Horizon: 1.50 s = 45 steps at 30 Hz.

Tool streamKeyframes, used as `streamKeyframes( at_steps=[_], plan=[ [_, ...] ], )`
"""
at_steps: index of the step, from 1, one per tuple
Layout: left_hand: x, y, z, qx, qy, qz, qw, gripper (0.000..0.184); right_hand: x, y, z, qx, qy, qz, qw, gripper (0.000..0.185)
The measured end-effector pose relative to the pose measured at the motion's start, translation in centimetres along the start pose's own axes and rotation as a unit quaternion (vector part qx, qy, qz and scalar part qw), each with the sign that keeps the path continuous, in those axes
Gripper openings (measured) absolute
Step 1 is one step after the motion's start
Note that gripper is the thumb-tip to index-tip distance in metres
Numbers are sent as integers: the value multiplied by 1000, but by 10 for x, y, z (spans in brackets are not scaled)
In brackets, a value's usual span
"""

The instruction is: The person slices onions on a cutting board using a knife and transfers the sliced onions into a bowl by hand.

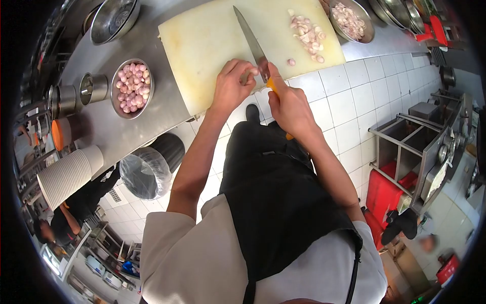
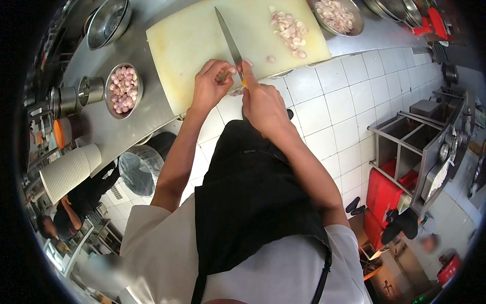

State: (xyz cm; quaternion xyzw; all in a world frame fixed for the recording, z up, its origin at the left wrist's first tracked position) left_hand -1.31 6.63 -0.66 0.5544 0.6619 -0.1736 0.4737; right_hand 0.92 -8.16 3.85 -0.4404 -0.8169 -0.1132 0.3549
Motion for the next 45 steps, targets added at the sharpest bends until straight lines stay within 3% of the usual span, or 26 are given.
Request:
streamKeyframes(
  at_steps=[11, 14, 20, 32, 39, 45],
  plan=[
    [0, -3, 3, 27, 2, -6, 1000, 27, -1, -1, 0, -16, 22, -11, 1000, 66],
    [-7, -2, 1, 7, 21, 54, 998, 28, 0, -1, 1, -18, 19, -10, 1000, 67],
    [-11, -2, 2, -1, 40, 84, 996, 27, 2, -2, -1, -17, 20, -9, 1000, 68],
    [-7, -2, 3, 0, 51, 71, 996, 26, 3, -8, -3, -7, 34, -4, 999, 68],
    [-8, -1, 1, 0, 21, 48, 999, 25, -10, 4, 29, -66, 21, -31, 997, 68],
    [-5, -4, 1, -6, 36, 59, 998, 27, -1, 5, 1, -42, 34, -16, 998, 67]
  ],
)
Point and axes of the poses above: each hand's wrist, its own y-axis towards the middle knuckle, its own z-axis out of the palm, x = y × z, the point moved 9 cm from there along y, towards the middle knuckle, and after that the axes turned 2 degrees about -x, right-handed, at the moved point
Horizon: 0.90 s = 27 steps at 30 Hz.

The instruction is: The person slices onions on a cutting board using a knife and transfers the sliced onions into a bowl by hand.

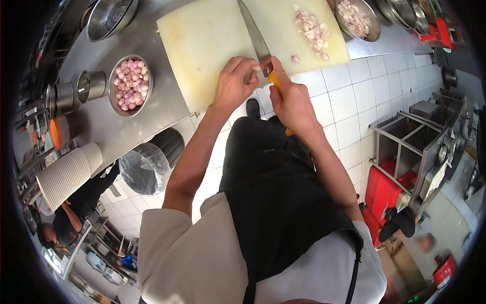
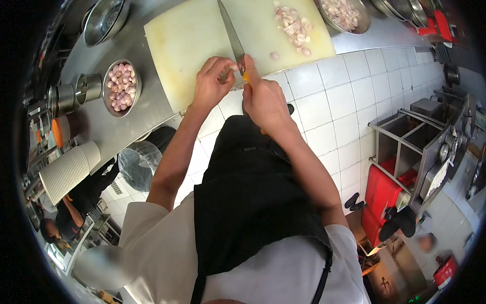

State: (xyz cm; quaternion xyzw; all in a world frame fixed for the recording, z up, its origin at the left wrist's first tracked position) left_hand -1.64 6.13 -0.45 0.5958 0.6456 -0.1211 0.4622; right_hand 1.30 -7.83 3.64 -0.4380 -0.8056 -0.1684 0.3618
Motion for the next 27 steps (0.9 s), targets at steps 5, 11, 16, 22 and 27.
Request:
streamKeyframes(
  at_steps=[5, 11, 16, 22, 27],
  plan=[
    [0, 1, 0, -4, -10, 1, 1000, 27, 5, -2, -5, 23, -4, 17, 1000, 67],
    [-1, 1, -1, -6, -12, 1, 1000, 27, 4, -4, -1, 18, -26, 5, 999, 69],
    [-1, 2, -1, -9, -17, -16, 1000, 25, 5, -3, 1, 14, -27, -1, 1000, 69],
    [-1, 2, 1, -1, -16, -28, 999, 25, -2, -1, 10, 13, -22, -2, 1000, 70],
    [1, 3, 1, 3, -24, -34, 999, 24, -2, -6, 11, 21, -31, 12, 999, 71]
  ],
)
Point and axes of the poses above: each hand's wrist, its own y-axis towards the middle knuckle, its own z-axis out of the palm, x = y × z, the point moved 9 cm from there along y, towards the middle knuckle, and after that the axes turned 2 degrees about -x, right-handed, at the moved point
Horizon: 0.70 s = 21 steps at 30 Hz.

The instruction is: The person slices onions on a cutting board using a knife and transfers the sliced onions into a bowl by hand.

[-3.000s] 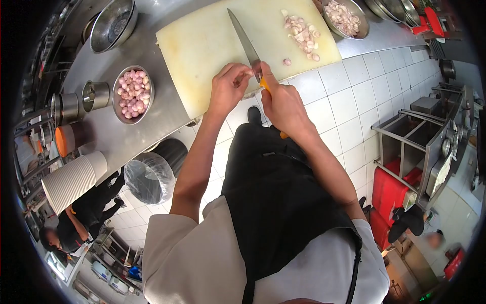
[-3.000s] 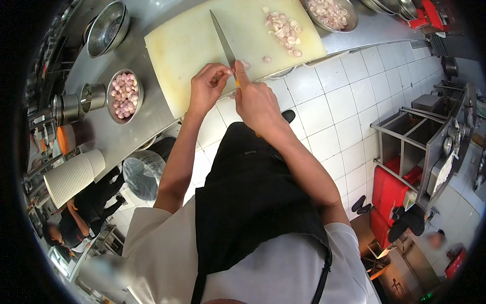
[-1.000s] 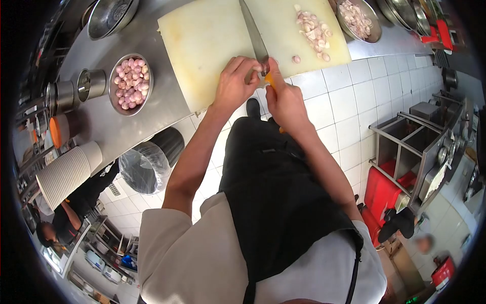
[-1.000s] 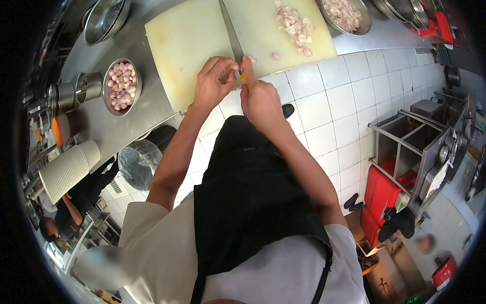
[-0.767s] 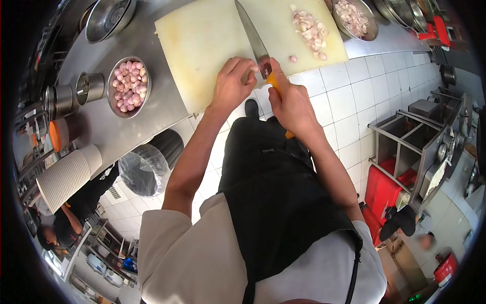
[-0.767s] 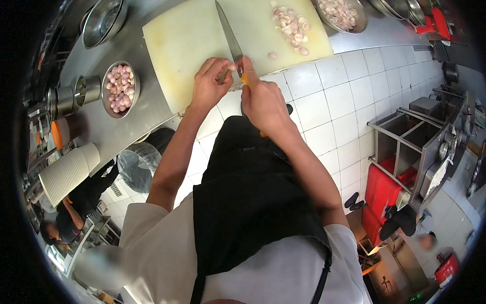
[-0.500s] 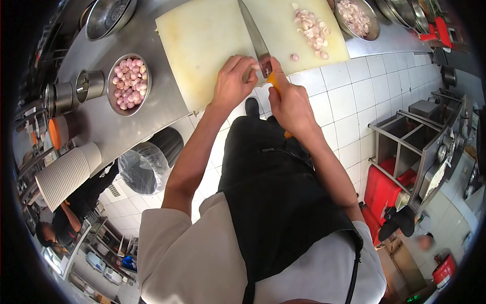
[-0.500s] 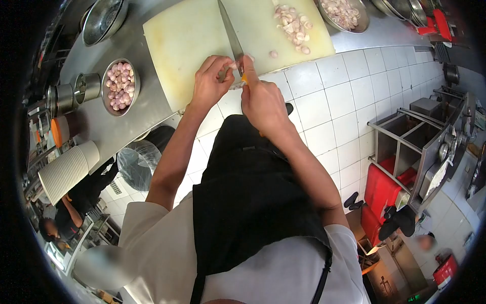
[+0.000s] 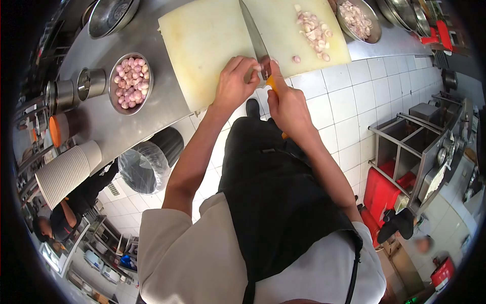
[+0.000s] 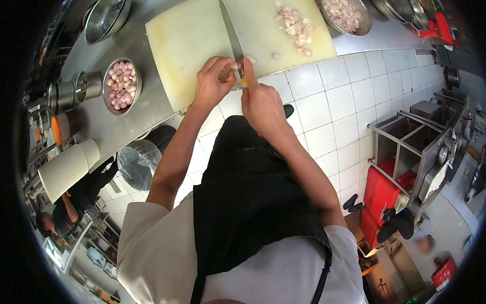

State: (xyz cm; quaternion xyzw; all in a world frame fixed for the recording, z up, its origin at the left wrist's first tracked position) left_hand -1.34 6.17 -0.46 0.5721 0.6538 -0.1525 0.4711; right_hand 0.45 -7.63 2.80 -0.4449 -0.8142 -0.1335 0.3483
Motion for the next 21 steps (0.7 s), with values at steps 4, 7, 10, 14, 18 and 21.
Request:
streamKeyframes(
  at_steps=[4, 7, 10, 14, 18, 21],
  plan=[
    [2, -1, -1, -9, 13, 12, 1000, 26, -3, -1, 11, -20, 3, -21, 1000, 72],
    [2, 0, -1, -6, 19, 14, 1000, 26, -8, 3, 20, -37, -2, -24, 999, 71],
    [2, -1, -2, -3, 3, -3, 1000, 24, -8, 4, 13, -33, 7, -18, 999, 70],
    [2, 0, -2, -14, 18, 21, 1000, 25, 1, 6, -11, 6, 28, 3, 1000, 68],
    [1, -1, -3, -18, 7, 23, 1000, 25, 4, 4, -13, 10, 17, 0, 1000, 68],
    [1, -2, -4, -21, 7, 21, 1000, 26, 8, 4, -15, 11, 18, 1, 1000, 67]
  ],
)
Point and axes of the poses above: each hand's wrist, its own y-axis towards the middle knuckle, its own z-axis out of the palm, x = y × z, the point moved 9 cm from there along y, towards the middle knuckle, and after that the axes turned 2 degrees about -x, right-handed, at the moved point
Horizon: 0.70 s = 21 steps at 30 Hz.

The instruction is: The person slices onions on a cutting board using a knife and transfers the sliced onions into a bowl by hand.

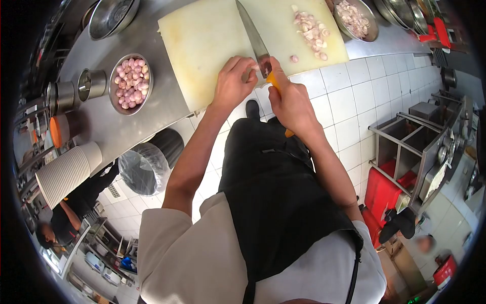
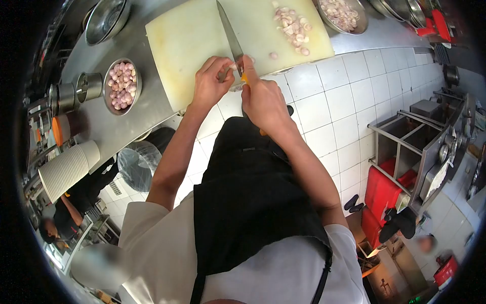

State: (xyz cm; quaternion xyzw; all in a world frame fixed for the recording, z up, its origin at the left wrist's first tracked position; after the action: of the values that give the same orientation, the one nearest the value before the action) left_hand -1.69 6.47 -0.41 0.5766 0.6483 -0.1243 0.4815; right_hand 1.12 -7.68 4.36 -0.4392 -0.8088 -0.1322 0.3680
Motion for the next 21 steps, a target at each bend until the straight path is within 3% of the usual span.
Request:
streamKeyframes(
  at_steps=[21],
  plan=[
    [1, 1, 2, 23, -7, -29, 999, 23, -6, 2, 13, 4, -22, 5, 1000, 69]
  ],
)
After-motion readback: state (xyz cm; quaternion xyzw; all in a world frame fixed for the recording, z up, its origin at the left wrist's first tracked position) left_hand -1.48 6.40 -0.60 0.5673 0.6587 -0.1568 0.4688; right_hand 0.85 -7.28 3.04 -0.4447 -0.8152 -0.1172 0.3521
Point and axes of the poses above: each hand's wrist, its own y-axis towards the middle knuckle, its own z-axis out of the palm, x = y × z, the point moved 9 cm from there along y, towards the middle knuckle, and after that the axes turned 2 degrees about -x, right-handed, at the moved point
